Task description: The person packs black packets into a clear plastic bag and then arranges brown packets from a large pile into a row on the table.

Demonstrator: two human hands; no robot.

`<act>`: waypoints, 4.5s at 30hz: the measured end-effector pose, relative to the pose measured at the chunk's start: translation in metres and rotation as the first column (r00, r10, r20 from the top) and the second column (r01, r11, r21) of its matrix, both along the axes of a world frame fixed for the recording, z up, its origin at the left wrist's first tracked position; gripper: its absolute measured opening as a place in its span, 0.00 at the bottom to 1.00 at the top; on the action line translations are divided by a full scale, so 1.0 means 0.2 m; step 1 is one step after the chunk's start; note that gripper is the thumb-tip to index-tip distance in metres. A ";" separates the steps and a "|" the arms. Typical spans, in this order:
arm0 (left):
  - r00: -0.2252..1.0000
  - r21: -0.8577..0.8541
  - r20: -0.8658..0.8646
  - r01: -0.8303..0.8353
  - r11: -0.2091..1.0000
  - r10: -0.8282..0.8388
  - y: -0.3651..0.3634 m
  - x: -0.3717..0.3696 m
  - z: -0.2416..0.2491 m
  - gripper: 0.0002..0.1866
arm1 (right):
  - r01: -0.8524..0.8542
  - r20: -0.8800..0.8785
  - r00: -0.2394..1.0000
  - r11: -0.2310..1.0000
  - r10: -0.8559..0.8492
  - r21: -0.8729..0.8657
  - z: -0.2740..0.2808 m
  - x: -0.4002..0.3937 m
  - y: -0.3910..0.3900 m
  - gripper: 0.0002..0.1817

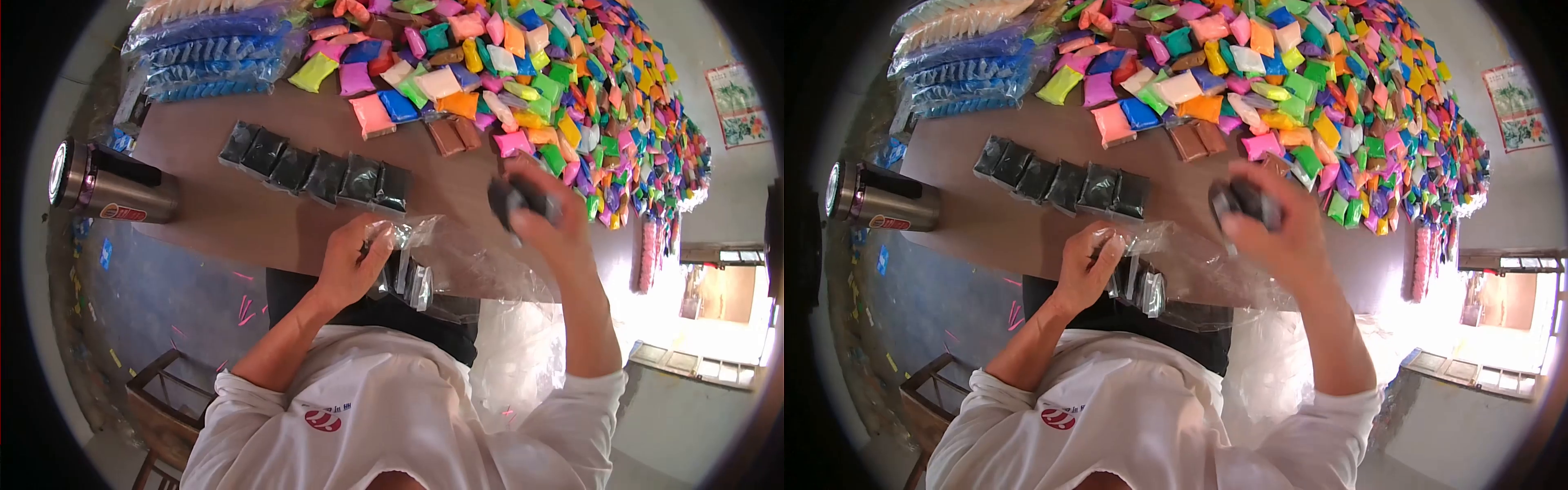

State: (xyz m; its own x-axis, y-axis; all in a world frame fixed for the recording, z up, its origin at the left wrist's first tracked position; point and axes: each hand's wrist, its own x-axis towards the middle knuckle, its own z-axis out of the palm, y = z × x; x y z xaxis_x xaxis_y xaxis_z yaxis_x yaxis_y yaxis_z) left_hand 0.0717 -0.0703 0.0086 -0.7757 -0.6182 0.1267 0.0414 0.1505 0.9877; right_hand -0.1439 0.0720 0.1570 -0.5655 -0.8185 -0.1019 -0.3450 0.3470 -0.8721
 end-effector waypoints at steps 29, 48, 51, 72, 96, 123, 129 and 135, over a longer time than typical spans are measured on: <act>0.997 -0.023 -0.071 -0.020 1.000 0.019 0.00 -0.02 -0.04 0.13 | -0.017 -0.203 0.977 0.974 0.064 0.224 -0.39 0.31 0.16 0.15; 0.997 -0.028 -0.070 -0.037 0.999 0.035 0.00 -0.02 -0.02 0.12 | -0.188 -0.293 0.907 0.913 0.303 0.362 -0.32 0.34 0.10 0.21; 0.998 -0.027 -0.056 -0.025 0.999 0.023 0.00 -0.02 -0.02 0.12 | -0.185 -0.284 0.914 0.922 0.289 0.341 -0.30 0.34 0.09 0.18; 0.998 -0.029 -0.058 -0.009 1.000 0.008 0.00 0.00 -0.03 0.11 | -0.424 -0.422 0.514 0.649 0.747 0.632 -0.29 0.07 -0.68 0.38; 0.999 -0.072 -0.050 0.012 0.997 -0.015 -0.01 0.00 -0.03 0.09 | -0.465 -0.528 0.532 0.749 0.662 0.471 -0.41 0.22 -0.77 0.31; 0.997 -0.093 -0.080 -0.013 0.996 0.006 0.00 -0.03 -0.05 0.10 | 0.098 -0.115 0.992 0.913 -0.056 0.395 -0.26 0.33 0.30 0.27; 0.995 -0.067 -0.103 -0.017 0.998 0.010 0.00 -0.02 -0.09 0.09 | 0.001 -0.126 0.990 0.880 0.067 0.474 -0.21 0.28 0.29 0.29; 0.995 -0.071 -0.100 -0.030 0.997 0.023 0.01 -0.03 -0.08 0.10 | -0.057 -0.140 0.981 0.896 0.131 0.440 -0.20 0.25 0.33 0.15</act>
State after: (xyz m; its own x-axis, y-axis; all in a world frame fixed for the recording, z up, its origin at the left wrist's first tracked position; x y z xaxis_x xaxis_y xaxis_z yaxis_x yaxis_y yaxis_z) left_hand 0.0657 -0.0685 -0.0069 -0.7407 -0.6248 0.2471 0.1330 0.2241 0.9655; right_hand -0.0949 0.1376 0.1164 -0.5273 -0.7642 -0.3714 -0.5178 0.6356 -0.5726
